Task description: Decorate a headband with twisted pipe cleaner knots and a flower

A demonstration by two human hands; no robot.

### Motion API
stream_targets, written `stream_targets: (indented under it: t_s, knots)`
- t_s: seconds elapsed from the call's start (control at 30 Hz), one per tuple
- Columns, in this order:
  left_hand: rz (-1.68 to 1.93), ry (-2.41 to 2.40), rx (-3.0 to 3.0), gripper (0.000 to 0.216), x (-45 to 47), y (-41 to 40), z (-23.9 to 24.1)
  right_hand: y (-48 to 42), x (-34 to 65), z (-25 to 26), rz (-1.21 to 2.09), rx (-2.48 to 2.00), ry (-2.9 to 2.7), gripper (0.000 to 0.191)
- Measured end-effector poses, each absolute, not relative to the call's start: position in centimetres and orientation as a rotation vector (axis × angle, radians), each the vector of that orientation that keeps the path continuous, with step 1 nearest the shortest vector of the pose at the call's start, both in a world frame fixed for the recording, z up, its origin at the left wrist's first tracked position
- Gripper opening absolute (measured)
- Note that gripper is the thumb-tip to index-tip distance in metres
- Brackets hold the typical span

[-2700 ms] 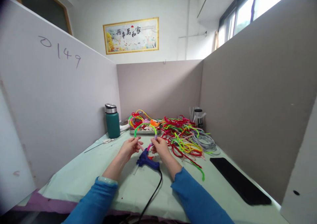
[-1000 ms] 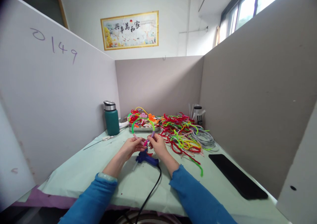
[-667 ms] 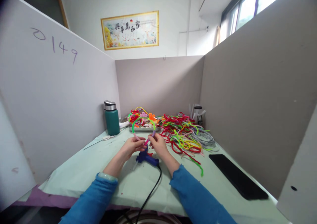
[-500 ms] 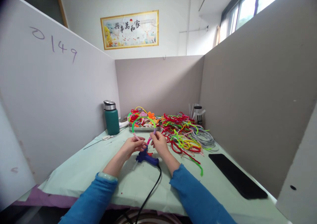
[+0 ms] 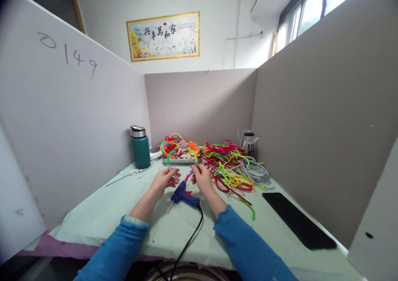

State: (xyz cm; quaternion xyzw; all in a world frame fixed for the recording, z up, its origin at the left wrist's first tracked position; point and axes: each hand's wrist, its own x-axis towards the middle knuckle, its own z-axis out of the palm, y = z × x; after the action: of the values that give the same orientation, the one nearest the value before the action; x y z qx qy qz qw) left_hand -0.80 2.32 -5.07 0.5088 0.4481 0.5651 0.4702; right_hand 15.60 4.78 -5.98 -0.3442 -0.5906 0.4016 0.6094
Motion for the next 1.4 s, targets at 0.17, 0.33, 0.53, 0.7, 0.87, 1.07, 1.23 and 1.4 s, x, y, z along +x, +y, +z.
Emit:
stream_targets:
  t_s: [0.17, 0.33, 0.53, 0.7, 0.87, 1.07, 1.23, 1.4]
  knots:
    - [1.375, 1.069, 1.249, 0.036, -0.8, 2.5, -5.2, 4.6, 15.6, -5.7, 0.934, -0.795, -1.312, 0.035]
    - [1.396, 1.070, 1.221, 0.037, -0.8, 2.7, -5.3, 4.7, 15.6, -5.8, 0.960, -0.778, -1.308, 0.037]
    - [1.427, 1.093, 1.254, 0.041, -0.9, 2.7, -5.3, 4.7, 15.7, -5.7, 0.945, -0.765, -1.289, 0.036]
    - [1.482, 1.040, 1.272, 0.045, -1.2, 3.0, -5.5, 4.4, 15.8, -5.3, 0.900, -0.776, -1.280, 0.034]
    - [1.486, 1.051, 1.267, 0.045, -1.3, 3.3, -5.8, 4.3, 15.8, -5.3, 0.899, -0.768, -1.287, 0.033]
    - [1.496, 1.057, 1.261, 0.044, -1.3, 3.4, -5.7, 4.5, 15.8, -5.5, 0.919, -0.777, -1.298, 0.033]
    - [1.439, 1.081, 1.258, 0.042, -1.1, 2.9, -5.4, 4.7, 16.1, -5.5, 0.877, -0.791, -1.318, 0.033]
    - [1.386, 1.129, 1.272, 0.040, -1.0, 2.6, -5.3, 4.7, 16.4, -5.3, 0.861, -0.811, -1.330, 0.033]
